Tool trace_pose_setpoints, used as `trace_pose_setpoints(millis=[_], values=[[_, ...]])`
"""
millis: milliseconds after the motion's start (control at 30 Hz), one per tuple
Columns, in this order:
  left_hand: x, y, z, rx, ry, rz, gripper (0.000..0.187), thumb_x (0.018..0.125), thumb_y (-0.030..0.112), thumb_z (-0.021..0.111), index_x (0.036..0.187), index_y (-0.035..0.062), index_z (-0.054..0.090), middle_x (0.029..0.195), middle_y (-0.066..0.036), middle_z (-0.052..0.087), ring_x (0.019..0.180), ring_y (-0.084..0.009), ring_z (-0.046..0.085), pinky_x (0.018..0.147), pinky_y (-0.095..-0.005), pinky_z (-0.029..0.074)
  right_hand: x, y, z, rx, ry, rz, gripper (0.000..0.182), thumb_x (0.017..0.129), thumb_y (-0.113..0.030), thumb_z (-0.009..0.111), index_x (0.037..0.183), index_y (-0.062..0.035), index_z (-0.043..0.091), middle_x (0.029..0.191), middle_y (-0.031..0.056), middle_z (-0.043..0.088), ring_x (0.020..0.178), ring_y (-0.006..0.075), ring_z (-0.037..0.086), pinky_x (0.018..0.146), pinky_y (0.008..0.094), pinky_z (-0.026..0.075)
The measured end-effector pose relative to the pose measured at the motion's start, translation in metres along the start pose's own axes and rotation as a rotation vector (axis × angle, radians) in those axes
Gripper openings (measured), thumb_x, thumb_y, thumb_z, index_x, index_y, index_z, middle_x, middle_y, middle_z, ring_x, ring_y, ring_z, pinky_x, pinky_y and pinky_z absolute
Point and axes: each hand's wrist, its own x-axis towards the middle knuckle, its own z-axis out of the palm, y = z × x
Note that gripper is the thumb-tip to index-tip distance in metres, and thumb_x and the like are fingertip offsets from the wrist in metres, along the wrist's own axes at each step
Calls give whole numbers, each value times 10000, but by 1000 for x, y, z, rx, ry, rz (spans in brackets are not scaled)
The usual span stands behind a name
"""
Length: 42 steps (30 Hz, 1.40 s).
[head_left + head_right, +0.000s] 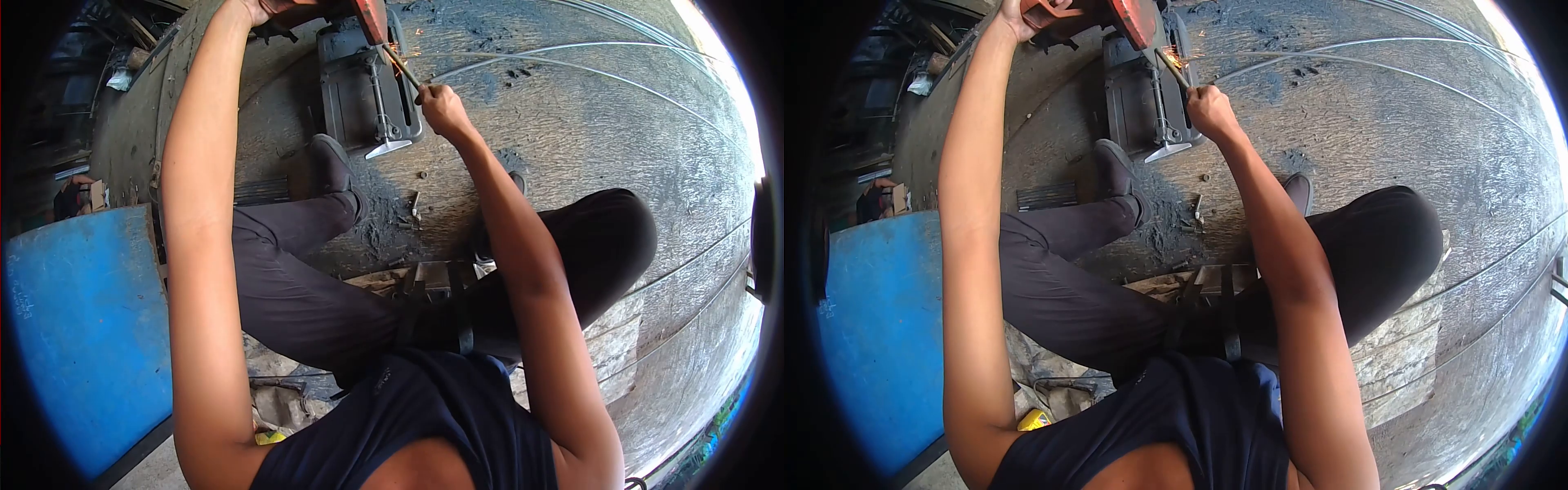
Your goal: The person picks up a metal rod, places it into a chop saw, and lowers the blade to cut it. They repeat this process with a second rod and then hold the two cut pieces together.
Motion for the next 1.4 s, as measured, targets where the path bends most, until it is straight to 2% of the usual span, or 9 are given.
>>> trace_pose_setpoints(millis=[100,167,300,367,633,833,1167,1400], values=[[10,-2,-8,-25,-42,-30,457,785,413,618,1073,59,599,860,-105,605,699,-246,606,875,-561,513,-5,-6,-1,24,-2,21,452,975,-333,493,892,76,668,910,341,644,978,495,616,897,515,467],[9,-2,-8,-22,-35,-30,462,785,416,618,1075,58,598,860,-106,604,696,-246,606,870,-561,515,-2,-2,3,-61,89,-101,427,967,-312,500,868,65,675,883,338,644,947,496,622,880,516,474],[9,-2,-8,-6,-49,-11,457,784,422,619,1059,57,602,846,-100,604,683,-243,606,857,-560,521,-8,-2,4,-90,132,-153,412,962,-292,501,836,61,672,875,340,637,912,506,620,861,527,479],[5,-1,-4,0,-30,-8,446,786,421,617,1043,57,606,837,-96,605,677,-241,606,845,-550,526,-8,0,5,-135,174,-265,410,960,-280,499,801,58,665,860,340,630,881,516,614,856,540,479],[6,-1,-7,19,-16,-8,451,788,425,611,1043,52,601,818,-89,601,657,-231,602,788,-507,545,-10,5,6,-207,195,-304,395,960,-280,498,811,44,669,850,333,633,860,523,614,836,557,489],[3,0,-4,21,17,-12,455,782,420,611,1051,53,598,830,-89,600,683,-236,602,810,-512,538,-10,6,8,-208,197,-285,375,953,-290,510,843,25,680,855,330,638,852,521,620,822,571,494],[11,-1,-9,-10,-67,-26,434,779,423,606,1036,73,613,837,-85,608,680,-234,595,829,-538,524,-12,5,7,-240,182,-283,349,938,-287,531,870,18,687,879,320,648,867,514,626,822,554,505],[13,-1,-11,-32,-88,-44,421,776,415,614,1027,78,617,840,-83,610,685,-238,593,840,-551,517,-16,-3,5,-165,192,-320,335,921,-255,561,821,39,688,820,313,639,822,493,634,809,537,506]])
